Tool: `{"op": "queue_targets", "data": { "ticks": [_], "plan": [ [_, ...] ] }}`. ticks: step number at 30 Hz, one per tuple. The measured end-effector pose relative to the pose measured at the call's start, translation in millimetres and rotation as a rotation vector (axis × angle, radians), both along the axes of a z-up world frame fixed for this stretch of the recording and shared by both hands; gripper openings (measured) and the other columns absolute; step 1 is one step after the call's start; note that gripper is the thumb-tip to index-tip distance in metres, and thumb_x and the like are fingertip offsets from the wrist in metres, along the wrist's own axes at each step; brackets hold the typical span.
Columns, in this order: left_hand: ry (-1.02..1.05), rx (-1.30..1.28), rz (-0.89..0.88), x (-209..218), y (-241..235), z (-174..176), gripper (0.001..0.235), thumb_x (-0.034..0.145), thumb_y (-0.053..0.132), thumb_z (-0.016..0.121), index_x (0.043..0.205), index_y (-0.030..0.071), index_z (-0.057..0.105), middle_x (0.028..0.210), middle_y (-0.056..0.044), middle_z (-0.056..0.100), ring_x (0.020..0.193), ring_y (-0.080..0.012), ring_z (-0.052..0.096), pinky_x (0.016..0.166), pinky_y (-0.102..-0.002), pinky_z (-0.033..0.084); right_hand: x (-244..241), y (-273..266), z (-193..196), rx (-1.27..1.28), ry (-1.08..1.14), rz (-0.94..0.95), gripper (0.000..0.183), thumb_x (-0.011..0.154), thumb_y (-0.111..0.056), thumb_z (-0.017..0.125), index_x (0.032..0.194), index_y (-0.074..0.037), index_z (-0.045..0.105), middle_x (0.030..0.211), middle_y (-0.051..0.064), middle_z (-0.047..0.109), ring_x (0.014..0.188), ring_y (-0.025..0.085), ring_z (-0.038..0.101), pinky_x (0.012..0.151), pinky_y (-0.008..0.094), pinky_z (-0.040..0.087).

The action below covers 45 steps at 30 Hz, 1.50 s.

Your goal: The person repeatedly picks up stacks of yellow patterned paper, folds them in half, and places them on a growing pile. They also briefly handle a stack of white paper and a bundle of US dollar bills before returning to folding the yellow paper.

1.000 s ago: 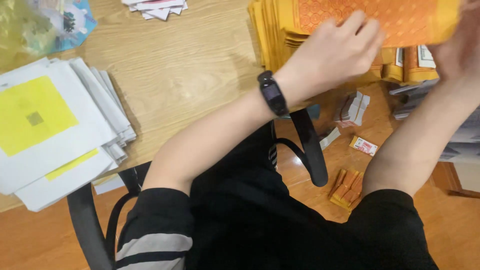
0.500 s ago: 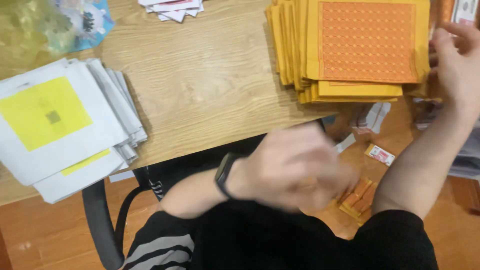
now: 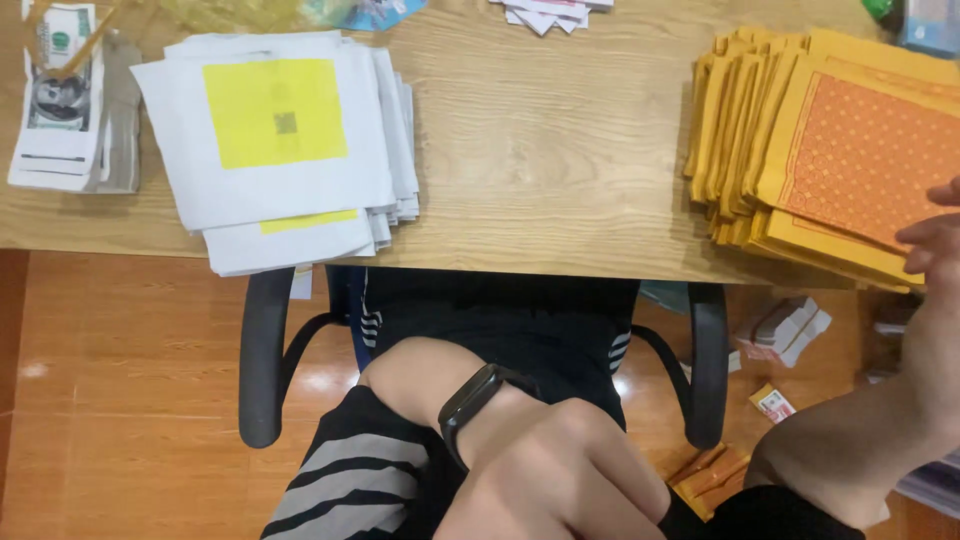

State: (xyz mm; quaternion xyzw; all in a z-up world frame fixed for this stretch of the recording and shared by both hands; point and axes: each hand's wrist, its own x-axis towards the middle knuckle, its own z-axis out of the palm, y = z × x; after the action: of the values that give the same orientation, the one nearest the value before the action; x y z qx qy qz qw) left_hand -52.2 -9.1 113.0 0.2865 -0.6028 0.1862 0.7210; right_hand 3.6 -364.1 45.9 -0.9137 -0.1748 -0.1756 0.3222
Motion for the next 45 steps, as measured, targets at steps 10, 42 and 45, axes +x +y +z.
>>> {"op": "queue_targets", "data": {
  "ticks": [10,42,45],
  "plan": [
    [0.114,0.042,-0.055,-15,0,-3,0.037,0.103,0.008,0.029,0.068,0.008,0.04,0.067,-0.013,0.044,0.058,-0.0332,0.05,0.054,-0.039,0.043,-51,97,41,0.267,-0.023,-0.055,0.059,0.112,-0.038,0.04,0.134,0.015,0.049,0.125,0.028,0.047,0.092,0.027,0.044,0.079,0.032,0.033],
    [0.673,0.458,0.335,-9,39,-53,0.017,0.093,0.011,0.063,0.084,0.003,0.051,0.06,-0.011,0.061,0.046,-0.0151,0.061,0.047,-0.021,0.047,-39,134,42,0.196,0.084,0.602,0.027,0.09,-0.017,0.061,0.112,-0.003,0.065,0.113,0.015,0.064,0.102,0.024,0.067,0.091,0.031,0.054],
    [1.087,0.476,0.506,-7,48,-104,0.012,0.082,-0.005,0.07,0.082,0.001,0.06,0.054,-0.014,0.065,0.038,-0.0132,0.054,0.037,-0.019,0.043,-25,142,29,0.25,0.214,0.64,0.024,0.092,-0.014,0.06,0.113,-0.004,0.064,0.109,0.013,0.068,0.097,0.023,0.068,0.089,0.031,0.052]
  ]
}}
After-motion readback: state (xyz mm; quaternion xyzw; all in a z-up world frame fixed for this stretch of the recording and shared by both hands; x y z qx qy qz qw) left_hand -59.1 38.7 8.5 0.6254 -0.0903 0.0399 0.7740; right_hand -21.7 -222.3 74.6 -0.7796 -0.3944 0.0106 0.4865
